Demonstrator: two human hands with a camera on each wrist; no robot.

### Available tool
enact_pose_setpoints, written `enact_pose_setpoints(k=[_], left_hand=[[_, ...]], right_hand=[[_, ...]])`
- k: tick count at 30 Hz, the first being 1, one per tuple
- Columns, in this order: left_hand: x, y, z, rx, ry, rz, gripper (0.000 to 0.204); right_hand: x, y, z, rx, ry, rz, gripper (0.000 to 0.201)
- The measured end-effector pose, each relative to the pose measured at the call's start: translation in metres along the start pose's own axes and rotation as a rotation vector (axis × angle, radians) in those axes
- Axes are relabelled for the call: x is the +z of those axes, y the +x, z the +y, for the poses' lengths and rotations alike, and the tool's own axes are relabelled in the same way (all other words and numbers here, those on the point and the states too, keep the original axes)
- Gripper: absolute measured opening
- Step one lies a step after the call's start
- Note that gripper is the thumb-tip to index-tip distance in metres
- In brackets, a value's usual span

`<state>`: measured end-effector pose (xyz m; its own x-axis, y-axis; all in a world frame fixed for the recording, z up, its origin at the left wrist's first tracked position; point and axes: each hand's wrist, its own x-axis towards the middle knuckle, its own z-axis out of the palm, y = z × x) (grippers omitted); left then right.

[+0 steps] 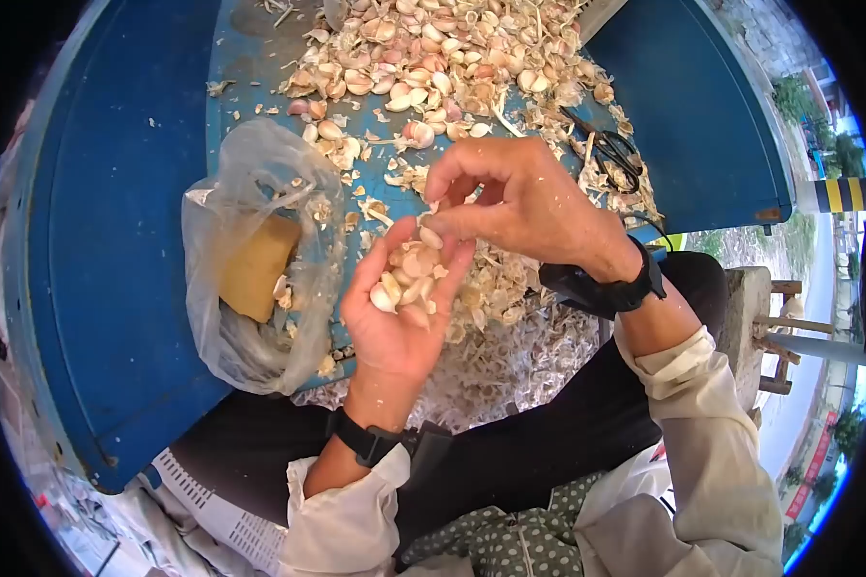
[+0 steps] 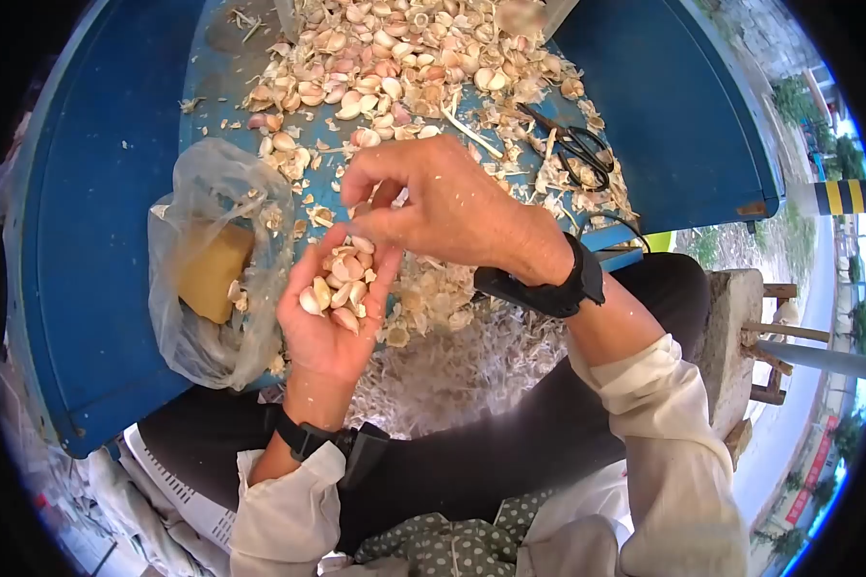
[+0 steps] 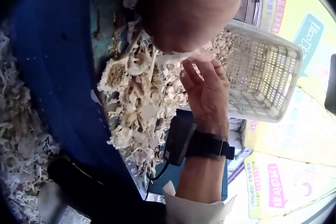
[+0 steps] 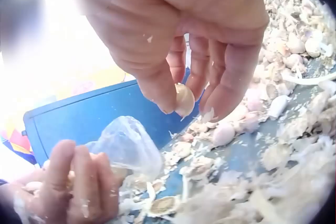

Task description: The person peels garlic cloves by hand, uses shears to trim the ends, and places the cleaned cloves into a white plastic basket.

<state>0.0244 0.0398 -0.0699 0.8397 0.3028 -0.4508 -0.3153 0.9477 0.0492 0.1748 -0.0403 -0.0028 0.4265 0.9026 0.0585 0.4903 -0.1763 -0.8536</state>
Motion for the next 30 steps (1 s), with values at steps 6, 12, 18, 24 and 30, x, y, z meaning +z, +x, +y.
enact_pose_setpoints(k=[6,12,18,24,30], left_hand=[[-0.004,-0.002,0.000,-0.022,-0.029,-0.012,0.028],[-0.003,0.001,0.001,-0.032,-0.062,-0.013,0.027],[-0.001,0.001,0.001,-0.002,-0.003,0.012,0.027],[0.000,-0.002,0.000,-0.021,0.067,0.023,0.030],[-0.006,-0.007,-0.005,-0.146,0.163,0.002,0.031]], right_hand=[[-0.013,0.028,0.061,-0.077,-0.234,0.139,0.014],[-0.010,0.050,0.096,-0.170,-0.600,0.124,0.014],[-0.007,0.018,0.040,-0.173,-0.201,0.047,0.030],[0.001,-0.001,0.000,-0.214,-0.167,-0.186,0.032],[0.014,-0.016,-0.002,-0.108,-0.051,-0.209,0.017]])
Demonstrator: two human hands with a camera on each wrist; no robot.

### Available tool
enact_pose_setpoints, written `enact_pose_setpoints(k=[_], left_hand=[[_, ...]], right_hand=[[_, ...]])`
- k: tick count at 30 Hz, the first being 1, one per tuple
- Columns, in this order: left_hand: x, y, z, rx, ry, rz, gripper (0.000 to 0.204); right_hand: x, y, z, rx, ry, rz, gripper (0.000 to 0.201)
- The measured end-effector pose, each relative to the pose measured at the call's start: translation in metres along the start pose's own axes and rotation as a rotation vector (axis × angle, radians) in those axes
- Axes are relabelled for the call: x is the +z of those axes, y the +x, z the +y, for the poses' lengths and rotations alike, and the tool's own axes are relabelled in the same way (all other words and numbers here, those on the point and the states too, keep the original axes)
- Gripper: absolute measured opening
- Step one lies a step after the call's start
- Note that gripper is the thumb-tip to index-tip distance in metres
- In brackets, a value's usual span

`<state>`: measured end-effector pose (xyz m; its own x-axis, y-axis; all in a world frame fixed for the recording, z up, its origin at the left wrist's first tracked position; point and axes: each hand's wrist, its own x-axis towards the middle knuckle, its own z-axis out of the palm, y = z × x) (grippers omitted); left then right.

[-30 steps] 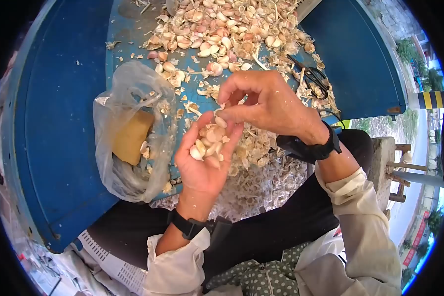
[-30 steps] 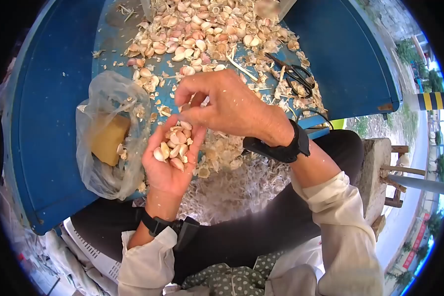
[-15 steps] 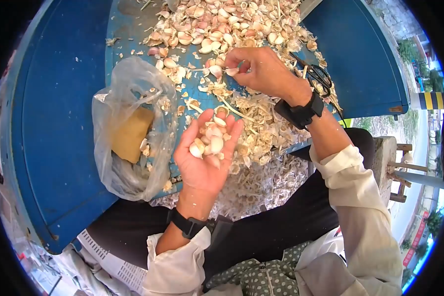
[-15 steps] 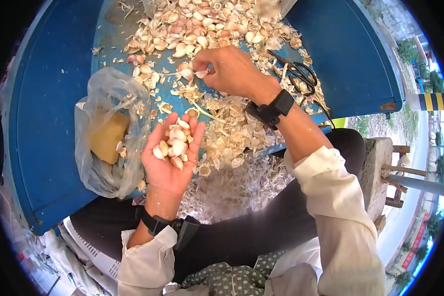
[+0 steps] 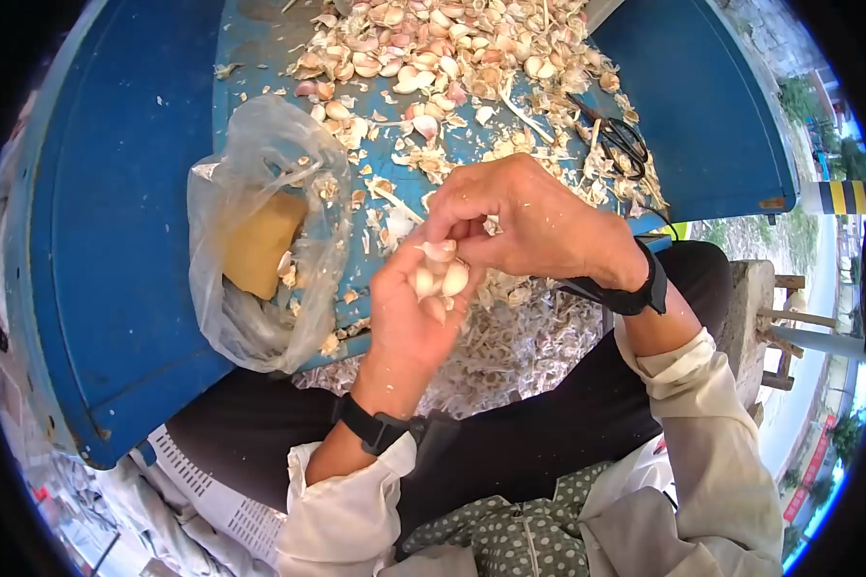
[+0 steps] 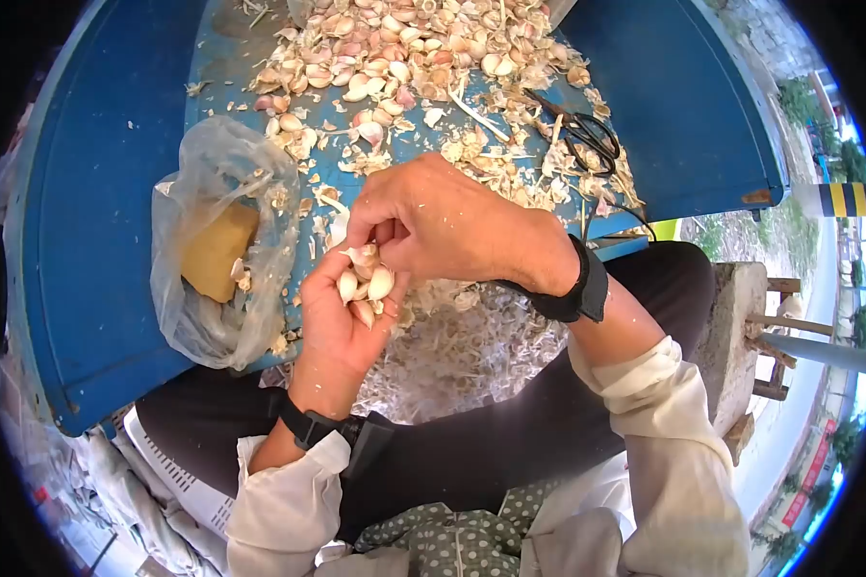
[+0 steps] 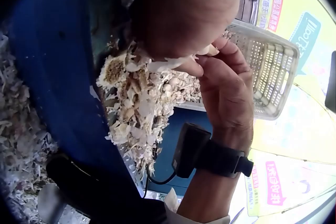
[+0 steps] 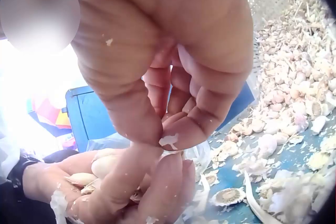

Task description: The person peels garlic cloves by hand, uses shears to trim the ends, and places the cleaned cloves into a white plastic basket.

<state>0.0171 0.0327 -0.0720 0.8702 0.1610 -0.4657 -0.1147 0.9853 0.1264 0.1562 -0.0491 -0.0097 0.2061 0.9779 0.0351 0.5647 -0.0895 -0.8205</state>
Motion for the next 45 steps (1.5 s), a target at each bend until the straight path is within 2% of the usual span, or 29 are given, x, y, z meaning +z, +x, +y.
enact_pose_setpoints(k=[1,6,8,9,11,15,17,21,23,24,26,29,31,32,33,35,38,39,41,43,45], left_hand=[[0.000,0.001,-0.003,-0.006,0.018,-0.001,0.030],[0.004,0.000,-0.006,-0.068,-0.009,0.061,0.028],[0.009,-0.002,-0.009,-0.023,-0.006,0.194,0.026],[0.005,-0.002,-0.008,-0.023,-0.005,0.195,0.026],[-0.004,-0.004,-0.004,-0.062,-0.005,0.034,0.024],[-0.004,-0.004,-0.006,-0.055,-0.067,0.044,0.022],[-0.011,-0.003,-0.007,-0.061,0.024,0.027,0.033],[0.004,-0.010,-0.008,-0.076,0.018,0.084,0.030],[0.006,-0.009,-0.007,-0.104,0.007,0.034,0.026],[0.007,-0.009,-0.006,-0.105,-0.001,0.033,0.026],[0.006,-0.009,0.001,-0.072,0.011,0.145,0.024],[0.008,-0.016,0.016,-0.068,-0.141,0.104,0.025],[0.007,-0.019,0.027,-0.112,-0.289,-0.015,0.026],[0.008,-0.020,0.029,-0.073,-0.303,0.000,0.026],[0.008,-0.019,0.029,-0.081,-0.305,0.008,0.026],[0.009,-0.018,0.035,-0.041,-0.327,-0.048,0.027],[0.001,-0.014,0.038,-0.052,-0.349,-0.104,0.025],[0.000,-0.012,0.037,-0.075,-0.360,-0.155,0.024],[0.003,-0.012,0.035,-0.070,-0.343,-0.180,0.025],[0.009,-0.015,0.031,0.036,-0.378,0.010,0.027],[0.004,-0.016,0.028,0.046,-0.455,-0.038,0.027]], right_hand=[[0.004,-0.003,0.000,0.022,0.078,0.007,0.017],[0.019,-0.011,-0.007,0.009,-0.014,0.147,0.019],[0.023,-0.013,-0.007,-0.046,-0.080,0.162,0.020],[0.023,-0.013,-0.006,-0.045,-0.079,0.163,0.020],[0.023,-0.013,-0.003,-0.135,-0.163,0.112,0.023],[0.017,-0.011,-0.001,-0.233,-0.237,0.078,0.025],[0.013,-0.009,-0.002,-0.294,-0.338,0.008,0.026],[0.014,-0.007,0.009,-0.415,-0.261,0.066,0.023],[0.004,-0.010,-0.001,-0.275,-0.173,0.106,0.026],[-0.001,-0.012,-0.009,-0.282,-0.177,0.198,0.021],[-0.015,-0.025,-0.038,-0.302,-0.157,0.195,0.019],[-0.019,-0.058,-0.083,-0.369,0.028,0.111,0.015],[-0.015,-0.080,-0.103,-0.377,0.117,0.021,0.013],[-0.013,-0.089,-0.111,-0.370,0.139,-0.014,0.013],[-0.006,-0.088,-0.119,-0.499,0.120,0.127,0.007],[-0.004,-0.088,-0.121,-0.641,0.111,0.280,0.007],[-0.002,-0.088,-0.119,-0.599,0.365,0.239,0.006],[0.012,-0.093,-0.120,-0.572,0.492,0.366,0.006],[0.025,-0.094,-0.118,-0.547,0.616,0.492,0.007],[0.029,-0.092,-0.115,-0.581,0.715,0.503,0.007],[0.032,-0.089,-0.110,-0.647,0.730,0.547,0.007]])
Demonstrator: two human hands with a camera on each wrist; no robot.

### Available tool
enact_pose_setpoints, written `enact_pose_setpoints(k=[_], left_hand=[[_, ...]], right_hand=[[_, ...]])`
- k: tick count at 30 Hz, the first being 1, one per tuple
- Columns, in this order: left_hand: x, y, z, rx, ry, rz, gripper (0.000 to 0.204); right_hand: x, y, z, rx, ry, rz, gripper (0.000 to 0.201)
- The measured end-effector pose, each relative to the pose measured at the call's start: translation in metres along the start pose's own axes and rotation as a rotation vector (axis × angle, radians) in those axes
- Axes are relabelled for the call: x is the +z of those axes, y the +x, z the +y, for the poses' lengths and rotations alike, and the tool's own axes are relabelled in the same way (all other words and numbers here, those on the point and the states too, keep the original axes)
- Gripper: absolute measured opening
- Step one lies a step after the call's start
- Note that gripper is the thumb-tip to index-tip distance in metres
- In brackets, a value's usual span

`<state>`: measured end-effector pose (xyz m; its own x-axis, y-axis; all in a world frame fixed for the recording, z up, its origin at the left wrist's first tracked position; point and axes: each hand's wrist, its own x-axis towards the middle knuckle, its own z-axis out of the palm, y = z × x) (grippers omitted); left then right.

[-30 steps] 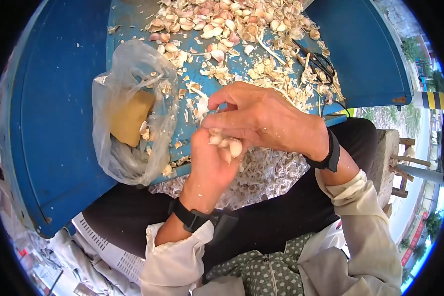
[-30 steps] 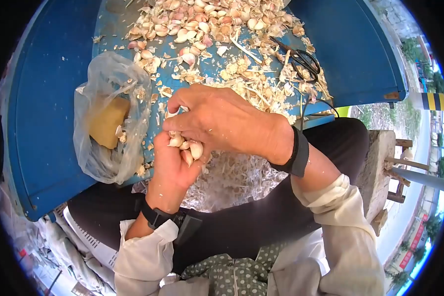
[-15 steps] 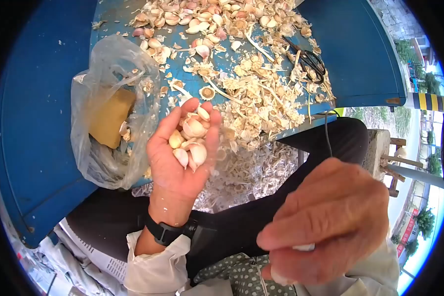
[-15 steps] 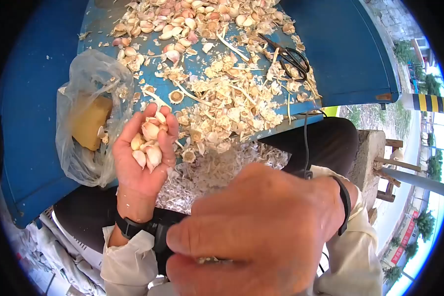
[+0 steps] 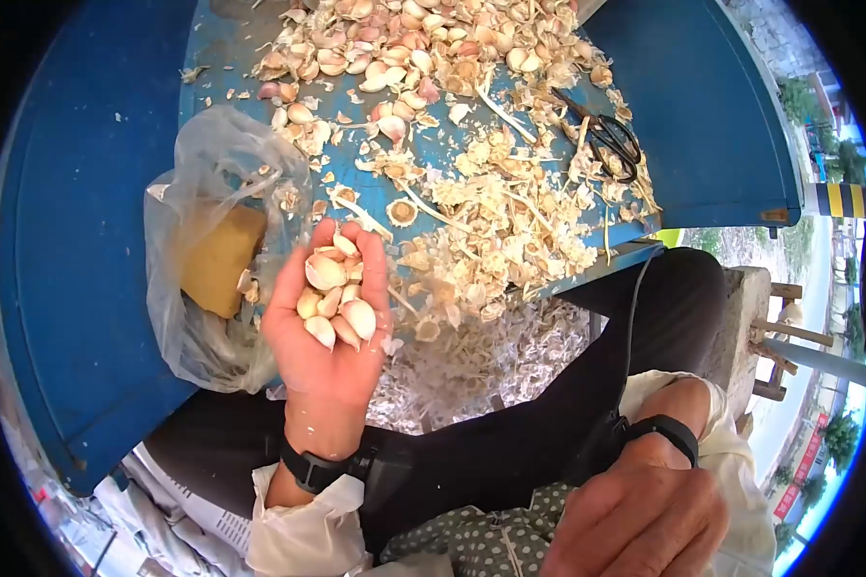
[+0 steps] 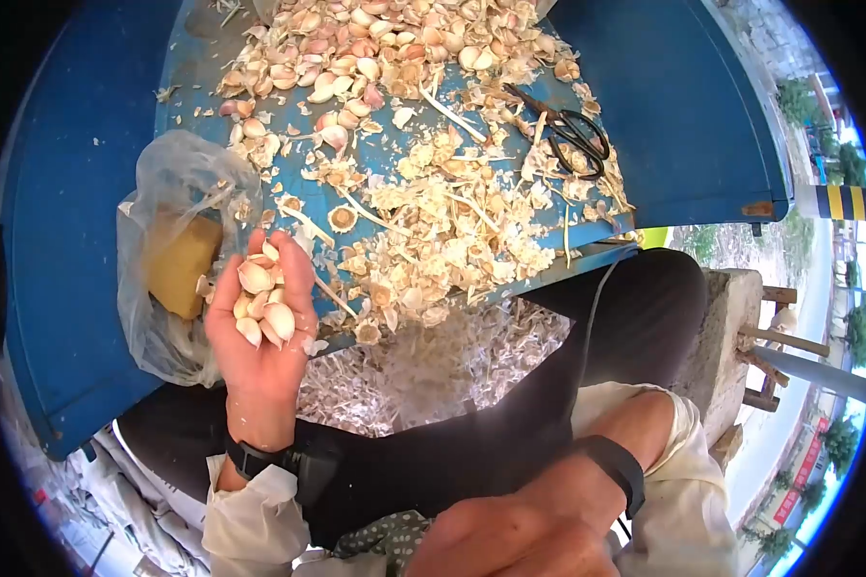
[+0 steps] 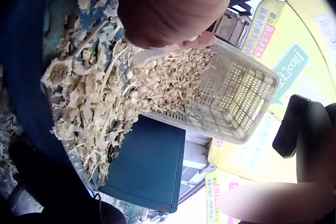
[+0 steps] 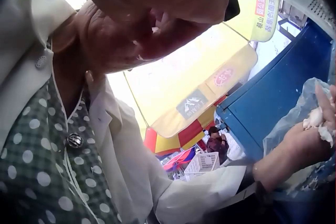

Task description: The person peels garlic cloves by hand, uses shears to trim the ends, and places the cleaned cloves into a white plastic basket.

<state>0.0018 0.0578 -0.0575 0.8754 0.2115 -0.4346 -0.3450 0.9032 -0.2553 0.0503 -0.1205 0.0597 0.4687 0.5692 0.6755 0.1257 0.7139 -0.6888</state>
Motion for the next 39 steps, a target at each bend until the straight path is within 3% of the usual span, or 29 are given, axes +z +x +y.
enact_pose_setpoints(k=[2,8,12,13,14,15,16,18,20,23,27,29,30,32,34,36,37,39], left_hand=[[0.001,0.001,-0.005,0.132,0.148,-0.041,0.029],[0.005,-0.006,-0.013,0.040,0.133,-0.032,0.034],[0.000,-0.009,-0.025,-0.076,0.216,-0.049,0.033],[-0.001,-0.009,-0.027,-0.075,0.347,0.019,0.033],[-0.003,-0.010,-0.028,-0.074,0.476,0.090,0.034],[-0.009,-0.009,-0.025,-0.169,0.284,0.033,0.034],[-0.009,-0.009,-0.025,-0.168,0.281,0.035,0.034],[-0.009,-0.007,-0.028,-0.132,0.243,-0.011,0.034],[-0.006,-0.006,-0.028,-0.124,0.207,-0.002,0.034],[-0.005,-0.006,-0.022,-0.077,0.202,0.019,0.033],[-0.001,-0.004,-0.012,0.006,0.120,0.017,0.032],[0.003,-0.005,-0.008,0.038,0.119,-0.025,0.032],[0.004,-0.006,-0.008,0.038,0.119,-0.028,0.032],[0.006,-0.008,-0.007,0.049,0.116,-0.009,0.033],[0.005,-0.007,-0.010,0.040,0.128,0.003,0.034],[0.004,-0.006,-0.011,0.039,0.146,0.018,0.034],[0.003,-0.004,-0.012,0.028,0.138,0.019,0.034],[-0.001,-0.002,-0.011,0.028,0.145,0.010,0.034]], right_hand=[[-0.005,0.004,0.001,-0.068,-0.017,0.007,0.006],[-0.017,0.015,0.005,-0.120,-0.112,-0.121,0.007],[-0.050,0.030,0.031,0.269,-0.668,-0.433,0.013],[-0.057,0.033,0.042,0.331,-0.792,-0.521,0.015],[-0.065,0.032,0.053,0.368,-0.810,-0.540,0.015],[-0.073,0.031,0.064,0.406,-0.828,-0.560,0.014],[-0.086,0.032,0.068,0.451,-0.763,-0.516,0.014],[-0.121,0.038,0.080,0.588,-0.922,-0.378,0.019],[-0.147,0.031,0.100,0.646,-1.038,-0.488,0.014],[-0.158,0.009,0.124,0.526,-1.171,-0.552,0.013],[-0.167,0.017,0.122,0.667,-1.176,-0.571,0.014],[-0.171,0.026,0.106,0.874,-1.056,-0.504,0.014],[-0.174,0.031,0.099,0.872,-1.057,-0.505,0.014],[-0.180,0.043,0.091,0.959,-1.049,-0.762,0.015],[-0.187,0.054,0.103,0.869,-1.084,-0.690,0.015],[-0.190,0.059,0.131,0.540,-1.270,-0.405,0.011],[-0.195,0.057,0.149,0.534,-1.265,-0.401,0.011],[-0.199,0.055,0.180,0.163,-1.266,-0.560,0.011]])
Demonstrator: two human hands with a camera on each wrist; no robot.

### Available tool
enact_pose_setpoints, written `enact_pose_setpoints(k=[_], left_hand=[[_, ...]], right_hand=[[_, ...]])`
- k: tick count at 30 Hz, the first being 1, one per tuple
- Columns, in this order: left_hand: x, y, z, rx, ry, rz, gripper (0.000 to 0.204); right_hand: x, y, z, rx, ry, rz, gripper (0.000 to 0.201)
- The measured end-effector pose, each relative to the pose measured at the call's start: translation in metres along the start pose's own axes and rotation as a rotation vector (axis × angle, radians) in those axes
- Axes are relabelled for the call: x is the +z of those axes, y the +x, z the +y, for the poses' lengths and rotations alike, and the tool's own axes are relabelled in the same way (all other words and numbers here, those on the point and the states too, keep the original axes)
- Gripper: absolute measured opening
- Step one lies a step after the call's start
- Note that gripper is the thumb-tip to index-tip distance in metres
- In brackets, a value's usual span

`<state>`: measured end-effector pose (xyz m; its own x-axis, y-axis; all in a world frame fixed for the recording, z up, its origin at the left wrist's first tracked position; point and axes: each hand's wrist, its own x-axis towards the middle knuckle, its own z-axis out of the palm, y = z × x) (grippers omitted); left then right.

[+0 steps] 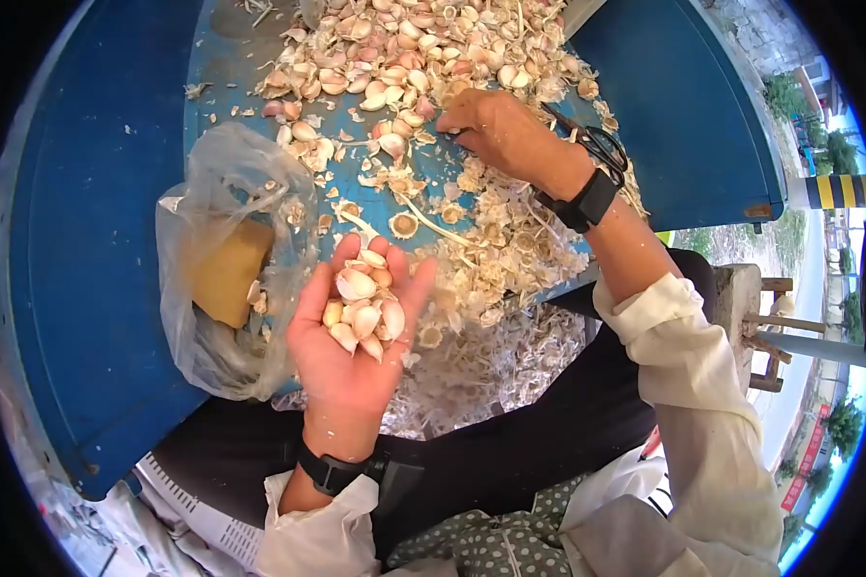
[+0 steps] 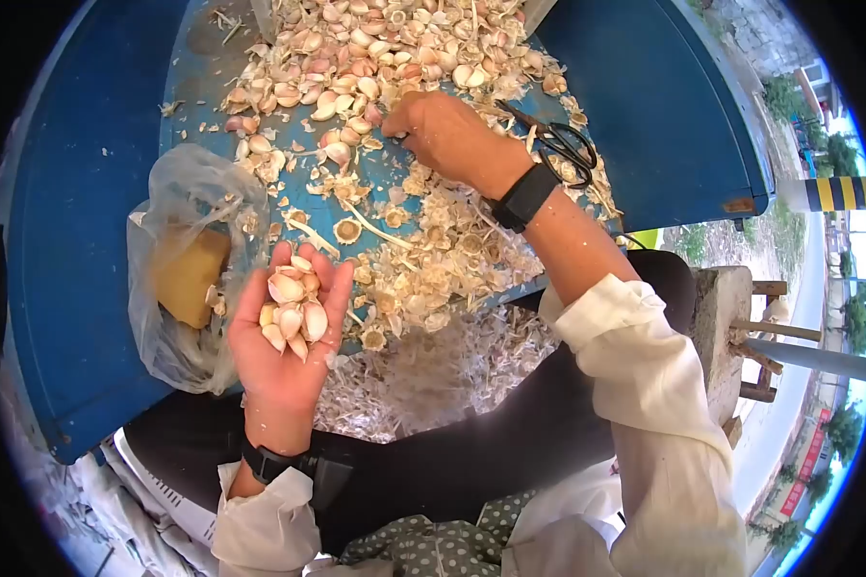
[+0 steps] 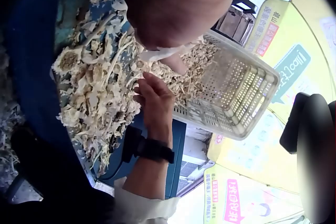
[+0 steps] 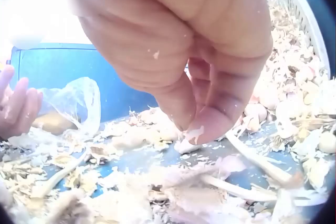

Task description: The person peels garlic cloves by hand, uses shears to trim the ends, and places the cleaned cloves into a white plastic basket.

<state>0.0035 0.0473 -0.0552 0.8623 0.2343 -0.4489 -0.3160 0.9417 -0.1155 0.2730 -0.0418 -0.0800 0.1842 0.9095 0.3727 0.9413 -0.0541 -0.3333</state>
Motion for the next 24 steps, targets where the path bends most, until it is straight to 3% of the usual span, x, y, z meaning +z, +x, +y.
enact_pose_setpoints(k=[1,3,5,8,11,13,15,17,19,21,22,23,24], left_hand=[[-0.002,0.001,0.001,0.009,0.003,0.002,0.034],[-0.004,0.003,0.000,0.015,0.006,-0.009,0.032],[-0.001,0.004,-0.002,0.034,-0.003,0.044,0.029],[0.001,0.004,-0.005,0.008,0.024,0.071,0.027],[-0.001,0.003,-0.006,-0.002,0.053,0.086,0.026],[-0.003,0.004,-0.007,-0.009,0.056,0.102,0.027],[-0.007,0.003,-0.009,-0.083,0.076,0.020,0.031],[-0.003,0.000,-0.013,-0.064,0.103,0.058,0.032],[0.001,-0.004,-0.015,-0.078,0.129,0.059,0.030],[0.009,-0.017,-0.011,-0.087,0.052,0.041,0.031],[0.013,-0.030,-0.005,-0.103,-0.023,0.032,0.031],[0.014,-0.048,0.002,-0.066,-0.024,0.051,0.031],[0.015,-0.072,0.009,-0.056,-0.067,-0.016,0.031]], right_hand=[[0.003,0.003,0.002,-0.005,0.008,0.002,0.011],[0.002,0.009,0.000,0.161,0.041,-0.153,0.011],[-0.008,0.009,-0.014,0.174,0.099,-0.116,0.011],[-0.015,0.000,-0.037,0.496,0.455,-0.087,0.019],[-0.033,0.003,-0.081,0.600,0.610,-0.134,0.023],[-0.037,0.004,-0.098,0.587,0.654,-0.206,0.021],[-0.036,0.005,-0.106,0.278,0.602,-0.328,0.017],[-0.039,0.007,-0.111,0.281,0.592,-0.384,0.013],[-0.039,0.003,-0.113,0.402,0.912,-0.361,0.019],[-0.046,0.000,-0.128,0.285,0.935,-0.189,0.018],[-0.062,-0.001,-0.146,0.495,0.987,-0.247,0.019],[-0.075,-0.004,-0.162,0.519,1.023,-0.250,0.018],[-0.089,-0.005,-0.177,0.393,0.895,-0.251,0.018]])
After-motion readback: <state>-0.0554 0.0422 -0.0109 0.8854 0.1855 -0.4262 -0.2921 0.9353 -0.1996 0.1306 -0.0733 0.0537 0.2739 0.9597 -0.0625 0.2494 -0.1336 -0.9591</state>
